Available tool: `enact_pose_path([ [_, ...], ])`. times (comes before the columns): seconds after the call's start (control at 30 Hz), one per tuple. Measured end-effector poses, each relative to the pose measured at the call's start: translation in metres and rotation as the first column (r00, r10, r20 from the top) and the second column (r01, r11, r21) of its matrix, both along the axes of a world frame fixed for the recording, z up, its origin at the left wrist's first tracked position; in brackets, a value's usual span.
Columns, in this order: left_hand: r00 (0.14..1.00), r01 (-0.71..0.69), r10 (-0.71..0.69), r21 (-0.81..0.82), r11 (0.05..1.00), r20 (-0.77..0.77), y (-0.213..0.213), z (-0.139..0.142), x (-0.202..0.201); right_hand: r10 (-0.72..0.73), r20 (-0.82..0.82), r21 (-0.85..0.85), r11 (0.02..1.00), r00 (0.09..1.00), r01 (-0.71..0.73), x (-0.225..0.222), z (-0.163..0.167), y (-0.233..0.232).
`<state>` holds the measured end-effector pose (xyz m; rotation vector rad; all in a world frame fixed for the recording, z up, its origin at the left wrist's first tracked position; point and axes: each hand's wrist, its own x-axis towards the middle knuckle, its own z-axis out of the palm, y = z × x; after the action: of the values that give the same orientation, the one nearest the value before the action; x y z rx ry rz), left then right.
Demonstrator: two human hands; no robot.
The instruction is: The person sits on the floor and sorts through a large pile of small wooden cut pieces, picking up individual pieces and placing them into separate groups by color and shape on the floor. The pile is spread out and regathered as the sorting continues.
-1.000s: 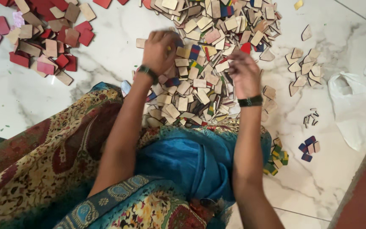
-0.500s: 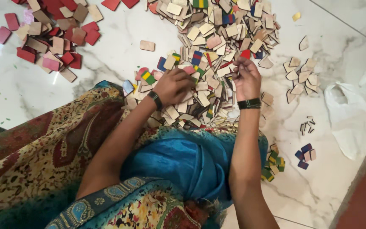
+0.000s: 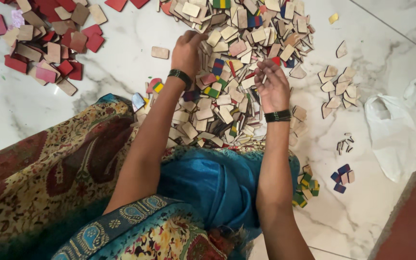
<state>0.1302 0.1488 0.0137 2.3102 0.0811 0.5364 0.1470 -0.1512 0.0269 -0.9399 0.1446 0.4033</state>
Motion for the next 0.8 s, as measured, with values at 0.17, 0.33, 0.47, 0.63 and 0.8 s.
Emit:
enact_pose_path([
  [0.17,0.994,-0.112,0.111,0.177,0.978,0.016,0.004,0.011,0.047,0.024,-0.021,0.023,0.999,0.999,-0.024,0.001,-0.005,0.001],
  [0.33,0.973,-0.054,0.126,0.343,0.938,-0.193,0.012,0.021,0.077,0.012,-0.018,0.000,1.000,1.000,-0.012,0.005,-0.007,0.001],
  [0.47,0.925,0.104,0.026,0.319,0.942,-0.380,0.001,0.015,0.056,0.007,0.037,-0.190,0.982,0.999,0.000,0.002,-0.012,0.009],
  [0.63,0.908,0.272,-0.201,0.153,0.950,-0.369,-0.017,0.006,-0.027,0.241,0.275,-0.678,0.735,0.931,0.010,-0.011,-0.026,0.025],
  [0.8,0.886,0.374,-0.346,0.034,0.927,-0.309,-0.018,0.011,-0.064,0.323,0.315,-0.688,0.726,0.893,-0.020,-0.017,-0.029,0.037],
])
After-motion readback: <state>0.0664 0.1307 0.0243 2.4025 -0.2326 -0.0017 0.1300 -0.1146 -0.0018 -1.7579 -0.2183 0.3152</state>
